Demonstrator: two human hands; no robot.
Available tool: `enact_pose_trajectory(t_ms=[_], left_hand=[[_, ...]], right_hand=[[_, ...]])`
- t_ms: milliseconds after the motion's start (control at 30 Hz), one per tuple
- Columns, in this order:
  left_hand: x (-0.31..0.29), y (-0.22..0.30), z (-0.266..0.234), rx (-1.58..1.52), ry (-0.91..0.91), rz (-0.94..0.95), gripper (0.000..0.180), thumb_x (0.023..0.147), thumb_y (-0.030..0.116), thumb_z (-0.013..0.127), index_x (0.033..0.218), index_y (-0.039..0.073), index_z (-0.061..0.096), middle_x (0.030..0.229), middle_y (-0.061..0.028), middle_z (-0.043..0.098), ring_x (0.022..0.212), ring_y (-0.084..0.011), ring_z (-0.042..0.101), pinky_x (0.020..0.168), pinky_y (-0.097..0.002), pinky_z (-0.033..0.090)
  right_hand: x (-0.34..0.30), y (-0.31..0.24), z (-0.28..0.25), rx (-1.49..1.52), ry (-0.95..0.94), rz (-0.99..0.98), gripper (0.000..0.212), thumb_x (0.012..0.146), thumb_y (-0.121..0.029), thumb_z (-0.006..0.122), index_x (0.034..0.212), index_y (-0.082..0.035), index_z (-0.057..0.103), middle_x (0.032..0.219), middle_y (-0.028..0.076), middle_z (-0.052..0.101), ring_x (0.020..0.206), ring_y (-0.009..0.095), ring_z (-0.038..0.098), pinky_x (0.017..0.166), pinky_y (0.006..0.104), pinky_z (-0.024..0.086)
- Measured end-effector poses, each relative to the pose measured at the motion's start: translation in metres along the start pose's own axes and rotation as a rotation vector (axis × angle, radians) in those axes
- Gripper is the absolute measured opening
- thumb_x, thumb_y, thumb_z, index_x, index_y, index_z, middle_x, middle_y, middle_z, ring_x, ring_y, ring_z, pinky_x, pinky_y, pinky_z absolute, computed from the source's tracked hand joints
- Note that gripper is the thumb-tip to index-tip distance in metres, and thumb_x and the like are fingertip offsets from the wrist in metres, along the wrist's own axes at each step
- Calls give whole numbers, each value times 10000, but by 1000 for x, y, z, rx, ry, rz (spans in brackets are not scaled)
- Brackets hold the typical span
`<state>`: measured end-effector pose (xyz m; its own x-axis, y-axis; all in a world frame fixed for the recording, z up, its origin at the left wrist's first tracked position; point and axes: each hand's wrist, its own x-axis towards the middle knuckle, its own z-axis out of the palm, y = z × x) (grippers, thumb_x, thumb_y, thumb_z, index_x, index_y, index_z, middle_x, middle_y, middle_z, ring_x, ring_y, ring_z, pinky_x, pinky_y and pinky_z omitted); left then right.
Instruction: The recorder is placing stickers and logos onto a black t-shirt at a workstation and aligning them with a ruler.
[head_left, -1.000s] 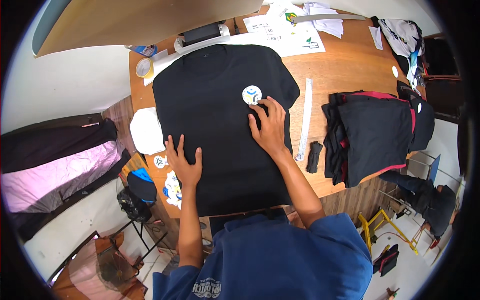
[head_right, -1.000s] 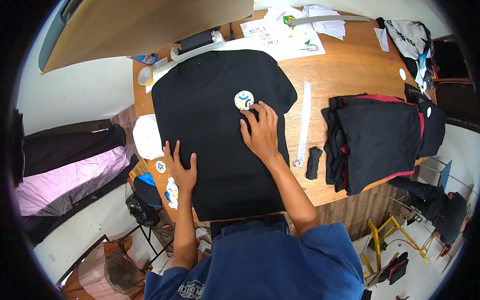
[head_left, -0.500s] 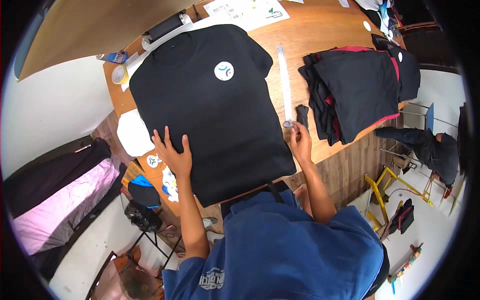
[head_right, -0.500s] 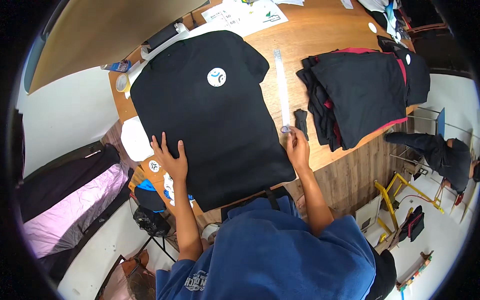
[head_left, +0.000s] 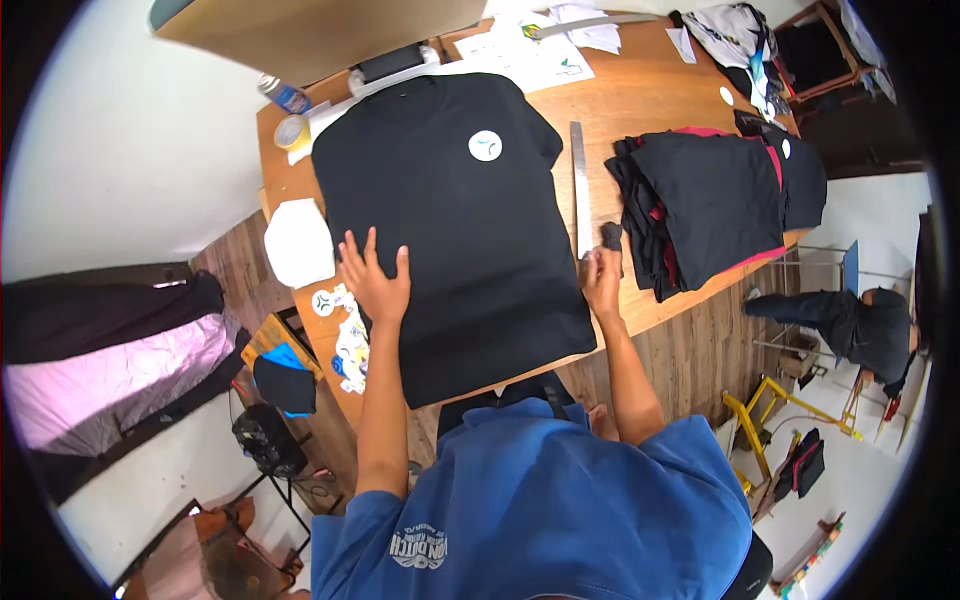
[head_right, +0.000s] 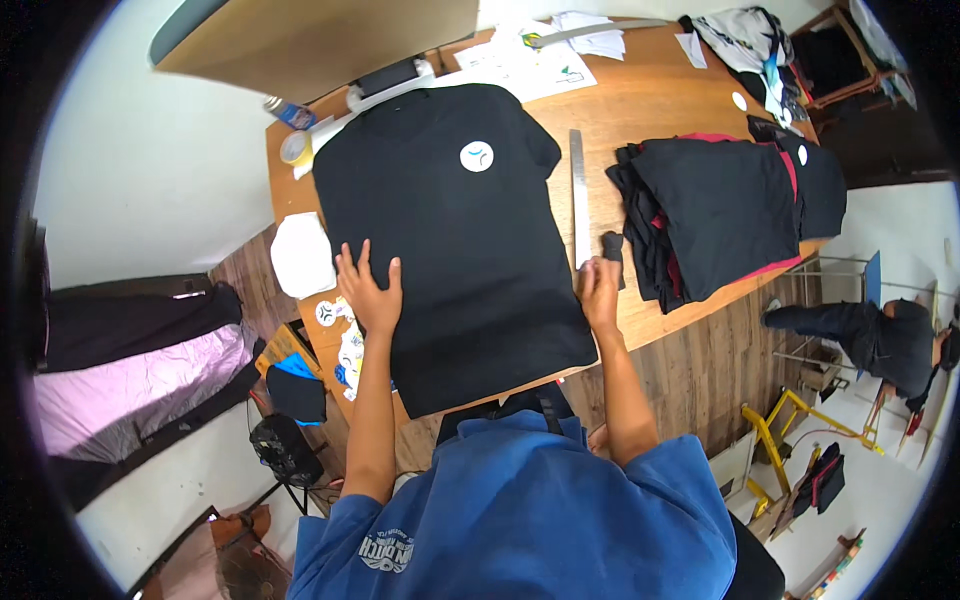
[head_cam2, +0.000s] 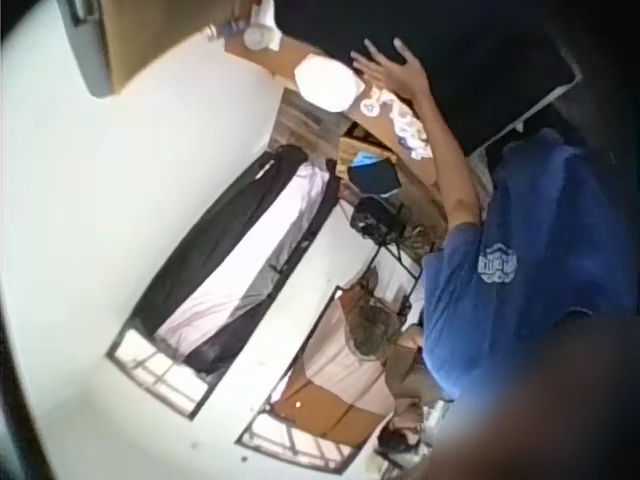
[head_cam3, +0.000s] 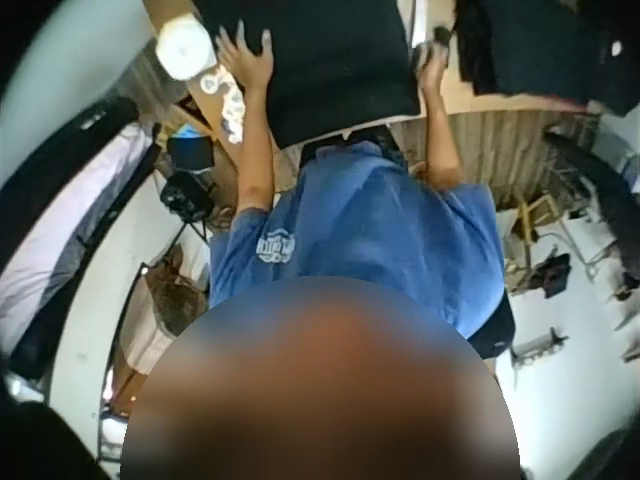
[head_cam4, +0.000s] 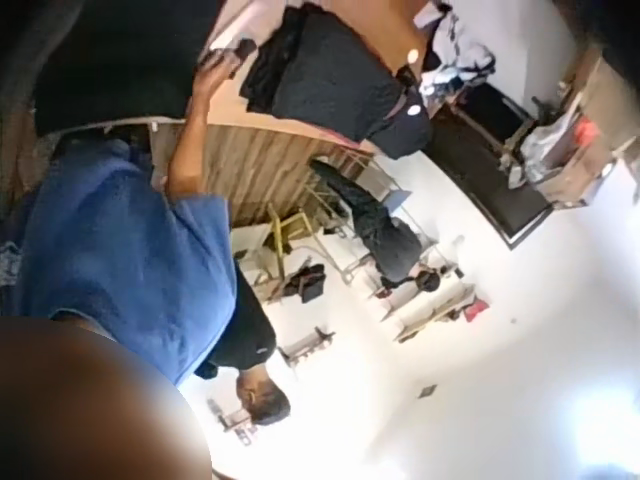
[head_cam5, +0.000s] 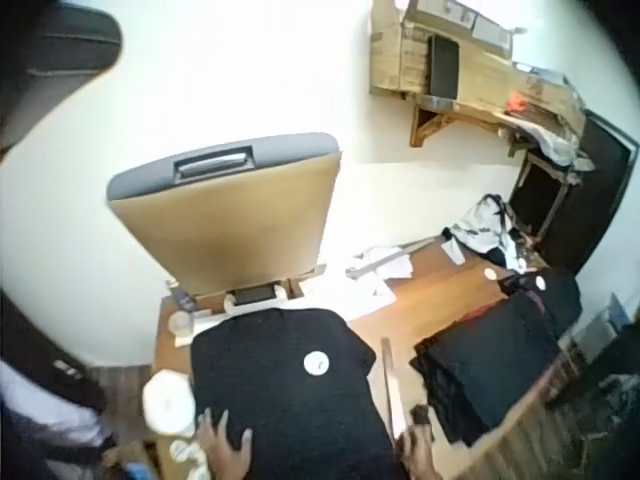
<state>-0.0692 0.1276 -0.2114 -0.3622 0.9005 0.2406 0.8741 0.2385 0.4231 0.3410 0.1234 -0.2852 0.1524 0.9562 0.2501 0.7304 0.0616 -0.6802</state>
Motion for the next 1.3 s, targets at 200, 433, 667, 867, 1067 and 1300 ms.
enact_pose_trajectory(t_ms=[200,433,667,867,1067,1300], left_hand=[[-1,-7,4,-9,29,-18,619,966,467,658,1482,148,536,1642,-165,328,1551,-374,228,1236,-563,181],[-1,-10,9,10,29,-5,633,972,506,630,1495,167,522,1653,-151,313,1556,-359,218,1241,-560,175],[-1,-6,6,36,-29,-23,638,988,492,604,1520,162,486,1673,-167,274,1568,-372,181,1232,-584,173],[-2,-1,7,77,-49,-12,660,994,494,589,1560,189,441,1688,-164,244,1567,-389,178,1199,-640,181],[-4,-3,8,60,-30,-10,651,989,480,601,1551,187,451,1679,-165,261,1565,-385,187,1195,-630,199],[1,0,2,70,-49,-31,634,983,462,622,1531,177,477,1664,-161,288,1560,-382,198,1218,-600,189]], right_hand=[[17,-42,-31,1049,130,659,177,1101,-269,453,1103,-93,468,1236,149,617,1084,285,670,891,420,592],[50,-60,-23,820,141,697,299,975,-238,734,1033,-125,463,815,76,662,665,178,689,583,280,565],[62,-57,-17,645,-260,775,222,1027,-176,496,1199,-45,543,859,62,616,636,147,607,582,312,524],[30,-52,1,115,-7,451,353,1031,-200,505,1251,71,559,1131,299,670,1079,457,644,943,469,490],[15,-134,18,62,-62,40,483,1054,-177,528,1487,10,425,1303,320,615,1101,498,635,953,496,497],[31,-172,36,-99,-246,-35,417,1047,-129,522,1448,-17,502,1223,267,680,982,446,680,811,489,533]])
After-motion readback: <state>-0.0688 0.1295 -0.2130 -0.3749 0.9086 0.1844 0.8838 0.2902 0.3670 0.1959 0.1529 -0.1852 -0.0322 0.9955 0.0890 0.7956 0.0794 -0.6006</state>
